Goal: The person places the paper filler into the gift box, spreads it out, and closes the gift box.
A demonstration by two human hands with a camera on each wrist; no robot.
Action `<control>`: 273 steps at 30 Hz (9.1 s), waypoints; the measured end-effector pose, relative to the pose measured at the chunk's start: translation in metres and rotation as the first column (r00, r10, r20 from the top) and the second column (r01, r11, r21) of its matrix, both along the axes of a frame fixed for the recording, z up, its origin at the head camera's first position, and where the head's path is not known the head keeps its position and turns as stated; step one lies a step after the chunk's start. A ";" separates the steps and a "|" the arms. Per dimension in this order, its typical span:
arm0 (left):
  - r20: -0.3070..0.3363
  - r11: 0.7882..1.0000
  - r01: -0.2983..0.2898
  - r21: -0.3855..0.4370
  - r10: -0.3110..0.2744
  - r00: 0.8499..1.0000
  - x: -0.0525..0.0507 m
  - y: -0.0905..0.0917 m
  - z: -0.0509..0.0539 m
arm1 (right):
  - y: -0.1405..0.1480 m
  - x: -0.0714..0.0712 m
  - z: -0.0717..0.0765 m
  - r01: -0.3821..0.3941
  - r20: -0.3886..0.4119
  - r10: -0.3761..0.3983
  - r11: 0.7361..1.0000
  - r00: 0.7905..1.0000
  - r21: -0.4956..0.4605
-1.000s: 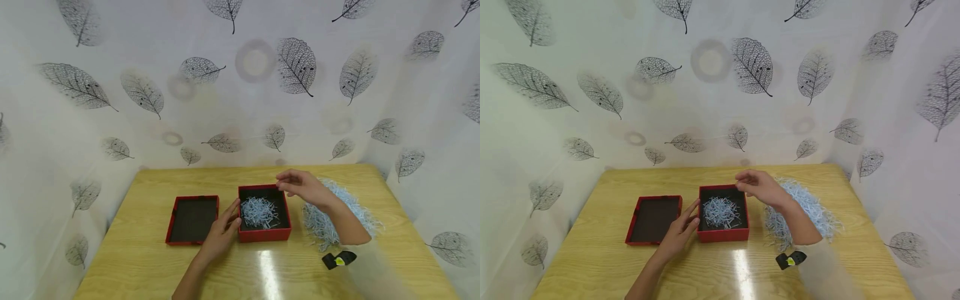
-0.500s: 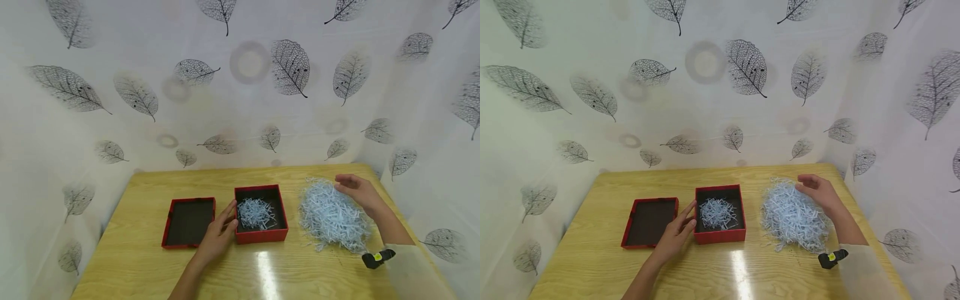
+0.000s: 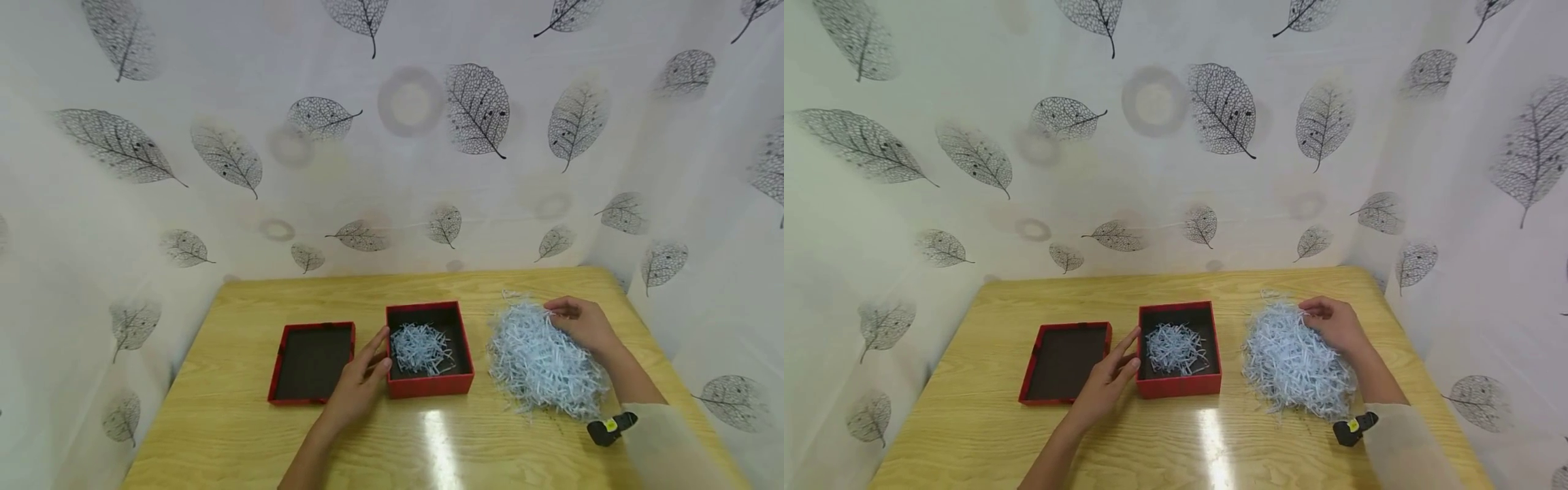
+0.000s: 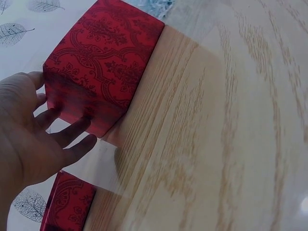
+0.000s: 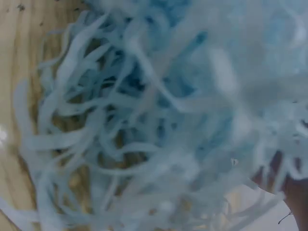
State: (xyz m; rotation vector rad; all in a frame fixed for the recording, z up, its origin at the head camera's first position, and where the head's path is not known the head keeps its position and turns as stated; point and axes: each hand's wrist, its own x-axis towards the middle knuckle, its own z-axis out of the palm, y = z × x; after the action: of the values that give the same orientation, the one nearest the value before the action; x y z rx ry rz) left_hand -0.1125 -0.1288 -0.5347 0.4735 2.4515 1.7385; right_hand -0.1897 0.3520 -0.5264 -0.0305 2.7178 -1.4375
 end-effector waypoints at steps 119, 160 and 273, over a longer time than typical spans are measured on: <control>-0.018 0.998 -0.018 0.055 0.019 1.000 0.004 0.004 -0.001 | -0.206 0.022 0.100 -0.473 -0.019 0.484 0.847 0.875 -0.241; 0.037 0.999 -0.022 0.038 0.021 0.999 0.005 0.006 -0.002 | -0.251 0.006 0.052 -0.595 0.354 0.671 0.741 0.651 -0.310; -0.022 0.998 -0.016 0.063 0.017 1.000 0.003 0.007 -0.006 | -0.158 0.034 0.226 -0.262 -0.528 -0.151 0.736 0.836 -0.625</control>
State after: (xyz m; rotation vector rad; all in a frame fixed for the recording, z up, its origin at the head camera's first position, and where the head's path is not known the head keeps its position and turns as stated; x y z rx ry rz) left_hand -0.1094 -0.1217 -0.5408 0.4826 2.4279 1.8316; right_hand -0.1556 0.1939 -0.2999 -0.6627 2.2748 -2.6659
